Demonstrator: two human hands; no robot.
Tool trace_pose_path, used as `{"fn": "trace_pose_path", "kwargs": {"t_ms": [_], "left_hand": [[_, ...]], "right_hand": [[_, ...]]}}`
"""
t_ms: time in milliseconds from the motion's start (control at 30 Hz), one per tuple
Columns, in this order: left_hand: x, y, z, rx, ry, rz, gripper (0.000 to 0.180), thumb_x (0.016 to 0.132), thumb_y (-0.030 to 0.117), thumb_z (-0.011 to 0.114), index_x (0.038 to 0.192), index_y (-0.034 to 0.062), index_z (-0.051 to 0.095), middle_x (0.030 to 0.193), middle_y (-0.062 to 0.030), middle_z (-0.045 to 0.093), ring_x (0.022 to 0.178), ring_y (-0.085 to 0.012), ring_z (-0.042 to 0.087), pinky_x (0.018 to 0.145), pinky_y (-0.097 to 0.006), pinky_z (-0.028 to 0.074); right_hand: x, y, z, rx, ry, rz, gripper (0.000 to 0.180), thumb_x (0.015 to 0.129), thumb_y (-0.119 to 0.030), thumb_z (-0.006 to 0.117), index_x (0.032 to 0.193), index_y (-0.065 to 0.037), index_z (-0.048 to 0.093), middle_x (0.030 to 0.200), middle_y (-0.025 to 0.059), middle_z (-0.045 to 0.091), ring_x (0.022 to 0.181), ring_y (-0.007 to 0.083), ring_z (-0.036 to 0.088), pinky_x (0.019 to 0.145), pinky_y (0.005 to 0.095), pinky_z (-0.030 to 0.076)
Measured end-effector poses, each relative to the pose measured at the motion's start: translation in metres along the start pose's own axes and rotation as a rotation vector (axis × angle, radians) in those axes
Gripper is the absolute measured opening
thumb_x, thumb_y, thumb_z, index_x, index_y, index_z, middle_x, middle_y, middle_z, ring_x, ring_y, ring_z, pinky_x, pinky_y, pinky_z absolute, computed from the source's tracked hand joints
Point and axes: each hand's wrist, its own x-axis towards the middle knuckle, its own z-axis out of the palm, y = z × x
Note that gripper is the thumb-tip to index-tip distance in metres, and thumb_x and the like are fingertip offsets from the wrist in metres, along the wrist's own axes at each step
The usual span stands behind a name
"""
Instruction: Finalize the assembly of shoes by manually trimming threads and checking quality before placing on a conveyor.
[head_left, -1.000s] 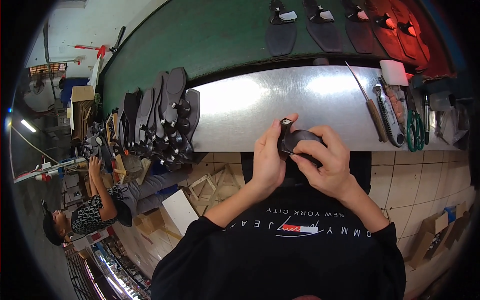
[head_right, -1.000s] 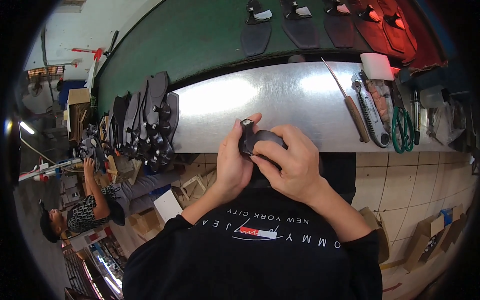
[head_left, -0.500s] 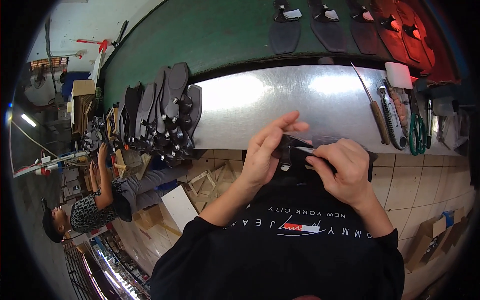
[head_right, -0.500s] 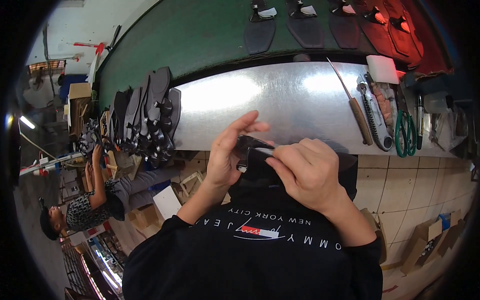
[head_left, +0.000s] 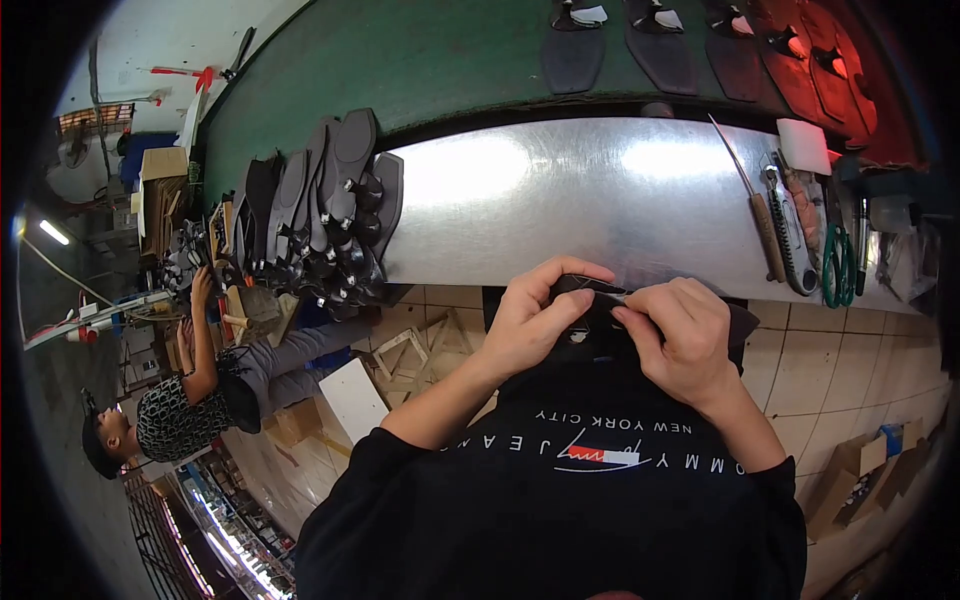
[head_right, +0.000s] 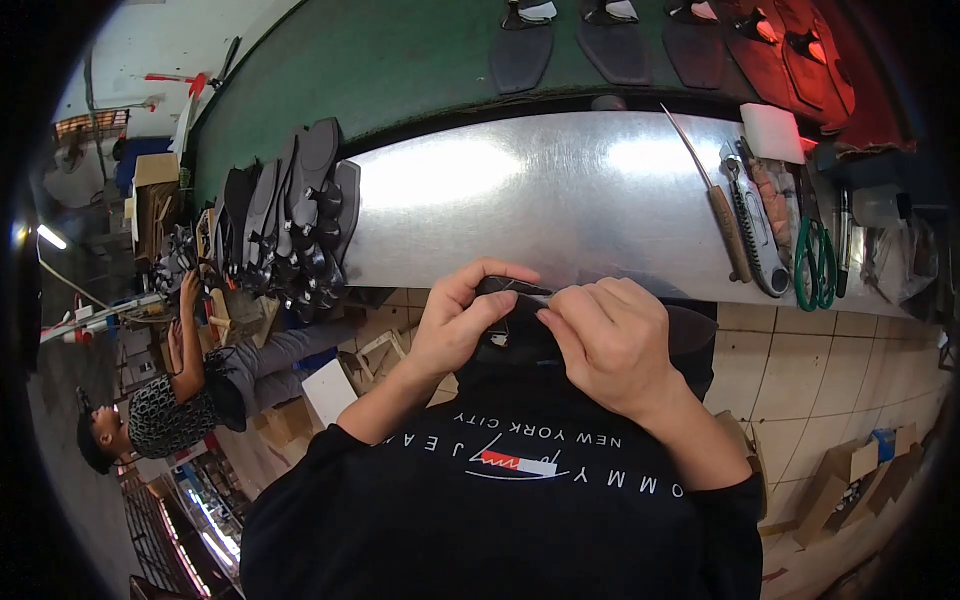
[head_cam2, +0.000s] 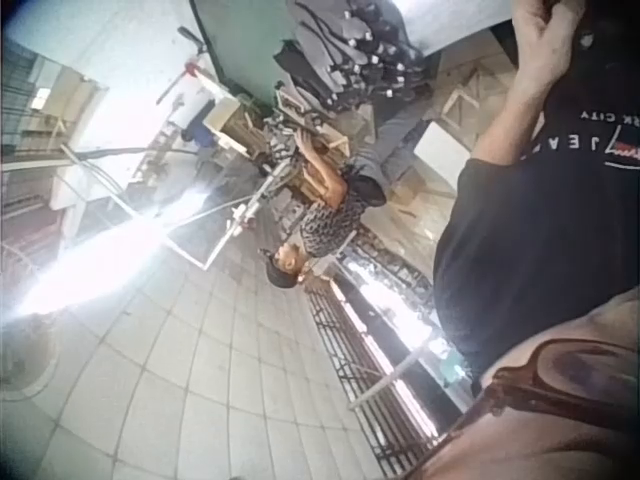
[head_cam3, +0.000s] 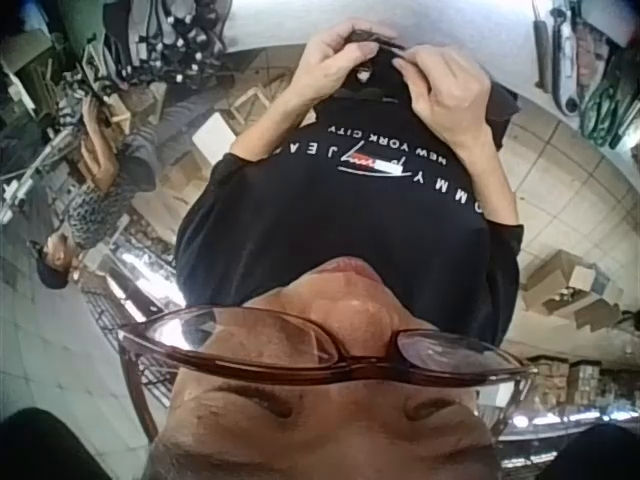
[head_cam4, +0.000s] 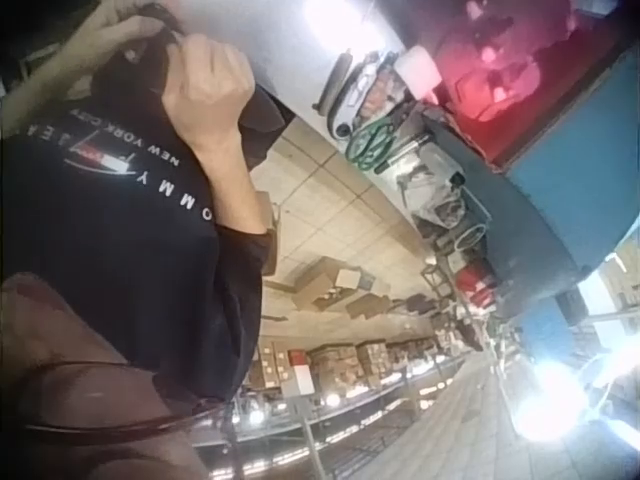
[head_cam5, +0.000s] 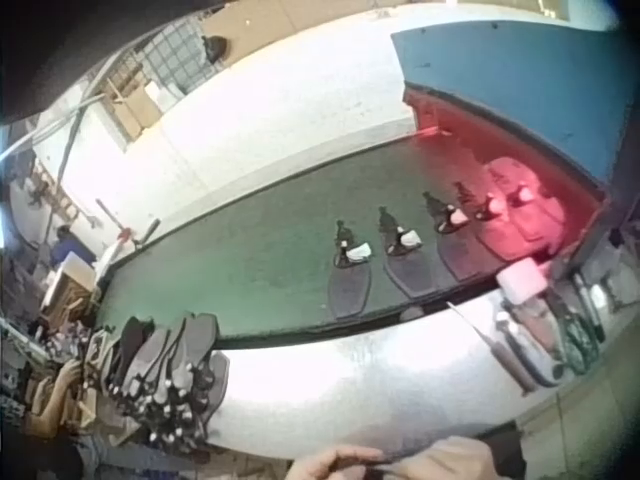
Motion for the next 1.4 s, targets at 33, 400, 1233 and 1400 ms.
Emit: {"fn": "trace_pose_path", "kwargs": {"t_ms": [33, 400, 1233, 1400], "left_hand": [[-0.001, -0.002, 0.001, 0.049, 0.018, 0.007, 0.024, 0.090, 0.004, 0.056, 0.113, -0.0011, 0.060, 0.093, -0.0042, 0.065, 0.079, -0.0051, 0.058, 0.066, -0.019, 0.047], [0.006, -0.012, 0.002, -0.034, 0.101, -0.080, 0.016, 0.087, 0.009, 0.065, 0.100, -0.0008, 0.065, 0.083, -0.0047, 0.065, 0.064, -0.0071, 0.056, 0.053, -0.021, 0.046], [0.007, 0.004, -0.026, -0.409, 0.306, 0.119, 0.037, 0.100, 0.028, 0.048, 0.113, -0.0033, 0.062, 0.099, -0.0108, 0.067, 0.079, -0.0138, 0.065, 0.070, -0.027, 0.056], [0.012, -0.010, -0.031, -0.463, 0.214, 0.022, 0.034, 0.098, 0.028, 0.052, 0.117, 0.0011, 0.062, 0.102, -0.0060, 0.066, 0.084, -0.0111, 0.063, 0.068, -0.025, 0.055]], "right_hand": [[-0.001, 0.000, 0.001, -0.003, -0.007, 0.010, 0.018, 0.072, -0.003, 0.072, 0.073, -0.006, 0.055, 0.062, 0.0075, 0.054, 0.055, 0.0264, 0.053, 0.052, 0.0361, 0.039], [-0.010, 0.004, 0.009, 0.090, -0.027, 0.168, 0.015, 0.075, -0.006, 0.073, 0.082, -0.005, 0.059, 0.069, 0.0088, 0.061, 0.061, 0.0271, 0.060, 0.055, 0.0353, 0.045], [0.011, 0.113, -0.039, -0.649, 0.115, 0.147, 0.032, 0.084, -0.004, 0.061, 0.116, -0.005, 0.062, 0.107, 0.0116, 0.061, 0.098, 0.0306, 0.055, 0.089, 0.0381, 0.042], [0.015, 0.113, -0.041, -0.650, 0.086, 0.222, 0.036, 0.082, -0.003, 0.061, 0.118, -0.005, 0.061, 0.102, 0.0121, 0.060, 0.095, 0.0317, 0.054, 0.088, 0.0395, 0.041]]}}
